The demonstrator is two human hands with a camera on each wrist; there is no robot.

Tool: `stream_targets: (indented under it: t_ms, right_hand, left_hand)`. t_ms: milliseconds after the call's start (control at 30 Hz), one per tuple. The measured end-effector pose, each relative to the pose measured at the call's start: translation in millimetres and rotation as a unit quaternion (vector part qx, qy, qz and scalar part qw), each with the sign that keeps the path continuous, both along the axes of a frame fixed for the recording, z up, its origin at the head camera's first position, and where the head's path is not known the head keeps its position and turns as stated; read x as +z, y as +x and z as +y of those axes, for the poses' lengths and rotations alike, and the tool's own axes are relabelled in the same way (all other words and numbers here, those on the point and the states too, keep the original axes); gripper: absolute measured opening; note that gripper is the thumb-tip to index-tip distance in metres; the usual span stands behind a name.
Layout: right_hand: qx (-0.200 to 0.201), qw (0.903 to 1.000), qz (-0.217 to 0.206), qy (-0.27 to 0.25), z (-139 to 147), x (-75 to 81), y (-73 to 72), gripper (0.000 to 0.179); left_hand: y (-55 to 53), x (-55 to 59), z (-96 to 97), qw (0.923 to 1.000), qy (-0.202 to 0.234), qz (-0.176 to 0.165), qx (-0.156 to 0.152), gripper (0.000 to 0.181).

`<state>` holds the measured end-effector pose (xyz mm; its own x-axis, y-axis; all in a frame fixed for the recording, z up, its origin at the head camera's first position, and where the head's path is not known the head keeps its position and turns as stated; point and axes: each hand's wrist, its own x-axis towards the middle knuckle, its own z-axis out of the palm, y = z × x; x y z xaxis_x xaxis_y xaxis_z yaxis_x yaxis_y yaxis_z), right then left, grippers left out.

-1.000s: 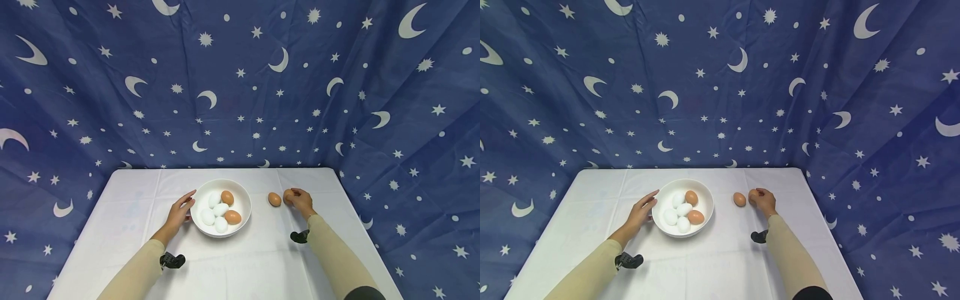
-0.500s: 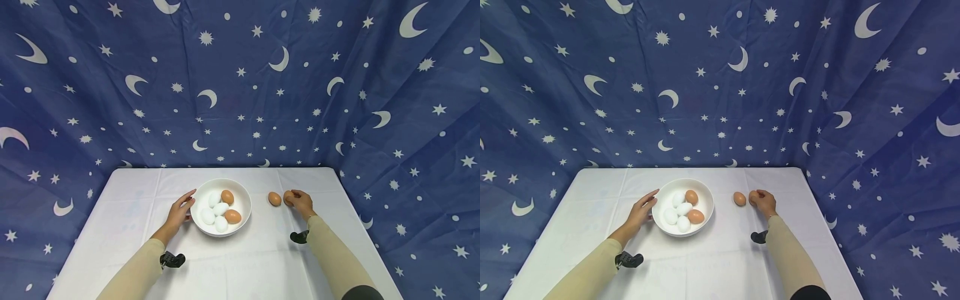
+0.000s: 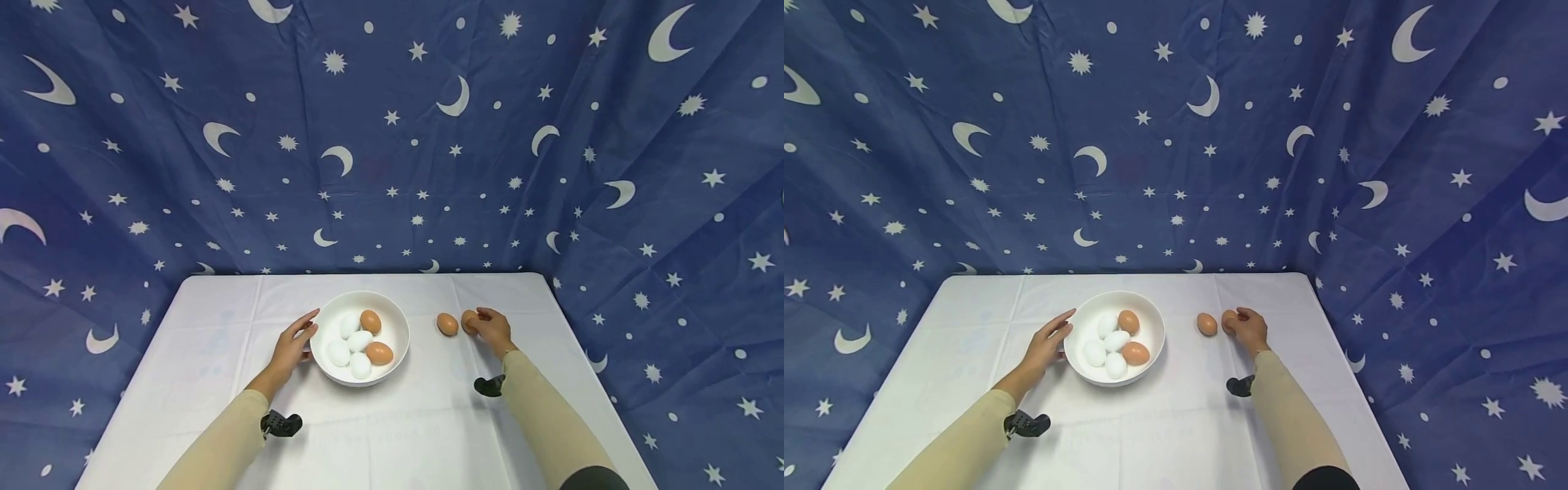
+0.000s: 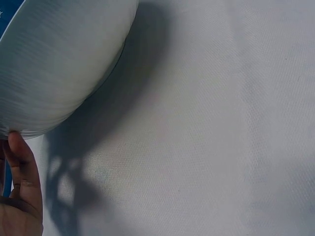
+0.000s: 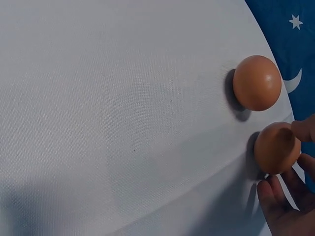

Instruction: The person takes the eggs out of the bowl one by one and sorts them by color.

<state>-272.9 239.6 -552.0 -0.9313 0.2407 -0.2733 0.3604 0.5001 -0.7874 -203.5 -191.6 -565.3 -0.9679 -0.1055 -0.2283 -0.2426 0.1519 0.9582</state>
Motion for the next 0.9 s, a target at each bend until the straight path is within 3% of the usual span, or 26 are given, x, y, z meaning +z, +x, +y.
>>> stream_targets:
  t_ms: [167,433,533,633,733,900]
  right_hand:
    - [-0.012,0.9990,0.043,0.008,-3.5,7.8,0.0,0.051]
    - [0.007,0.9827,0.183,0.027,-46.2,23.6,5.4,0.038]
    - [0.046,0.9729,0.226,0.021,-70.0,30.8,13.4,0.035]
    - [0.100,0.9654,0.241,0.010,-94.2,37.4,23.5,0.035]
    - [0.168,0.9605,0.222,0.003,-116.7,42.5,34.1,0.037]
    - [0.284,0.9448,0.158,0.040,-146.0,44.9,46.3,0.042]
  left_hand:
    - [1.8,-1.7,0.0,0.9999,-0.006,0.010,-0.003,0.045]
    - [2.5,0.0,0.0,1.0000,-0.003,0.008,-0.006,0.045]
    - [2.2,0.4,0.0,1.0000,0.001,0.003,-0.007,0.046]
    - [1.2,-0.4,0.3,0.9999,0.008,-0.004,-0.006,0.047]
    - [0.5,-0.4,0.6,0.9999,0.014,-0.008,-0.005,0.048]
    - [0.8,1.5,0.3,0.9999,0.005,-0.004,-0.008,0.048]
